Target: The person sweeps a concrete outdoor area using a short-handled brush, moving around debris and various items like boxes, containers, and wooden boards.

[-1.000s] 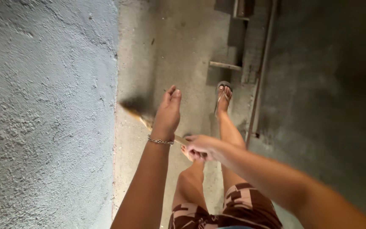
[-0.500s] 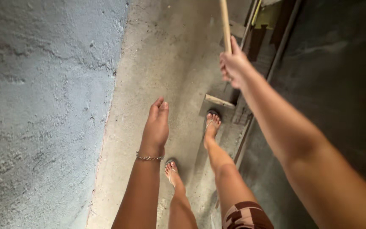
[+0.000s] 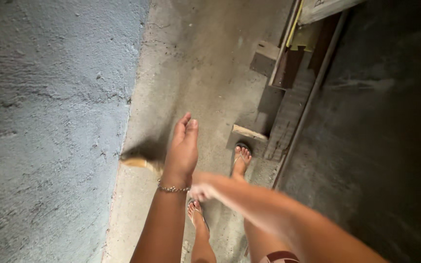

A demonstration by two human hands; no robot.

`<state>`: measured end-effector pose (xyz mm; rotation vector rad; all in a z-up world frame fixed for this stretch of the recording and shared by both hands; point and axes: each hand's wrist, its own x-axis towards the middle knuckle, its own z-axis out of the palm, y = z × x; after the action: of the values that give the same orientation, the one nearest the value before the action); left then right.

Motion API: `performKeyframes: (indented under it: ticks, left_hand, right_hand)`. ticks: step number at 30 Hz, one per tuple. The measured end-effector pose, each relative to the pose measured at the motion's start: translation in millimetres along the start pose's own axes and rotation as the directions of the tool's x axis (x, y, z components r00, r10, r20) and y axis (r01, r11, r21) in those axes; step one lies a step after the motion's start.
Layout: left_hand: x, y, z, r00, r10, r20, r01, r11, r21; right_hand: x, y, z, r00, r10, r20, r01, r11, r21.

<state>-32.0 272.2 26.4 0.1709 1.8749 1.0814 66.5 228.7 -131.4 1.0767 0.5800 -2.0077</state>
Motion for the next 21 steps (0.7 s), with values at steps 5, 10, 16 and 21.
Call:
performKeyframes:
  ticks: [5,10,16,21]
  left_hand:
    - [-2.5,5.1,-5.9,1.0,-0.029,0.007,0.029,0.997,-0.067]
    - [-3.4,1.3,-16.6,0.998,-0.047,-0.03,0.046,0.998,-0.04]
    - [6.2,-4.8,2.5,0.999,-0.033,0.01,0.034,0.998,-0.045]
    - [7.9,14.5,23.5,0.997,-0.025,0.067,0.025,1.0,-0.009]
  right_hand:
    - [-54.3,-164.9,-167.1,0.977,-0.188,-0.097,0.211,0.894,0.395]
    - [-160.8,-239.1,-164.8,0.528,-0.583,-0.617,0.76,0.649,0.038]
    - [-202.6,-137.7,-99.0,0.555,-0.56,-0.615,0.83,0.427,0.36]
    - [-148.6,-51.8,-3.7,0.742,-0.422,-0.522,0.647,0.244,0.722]
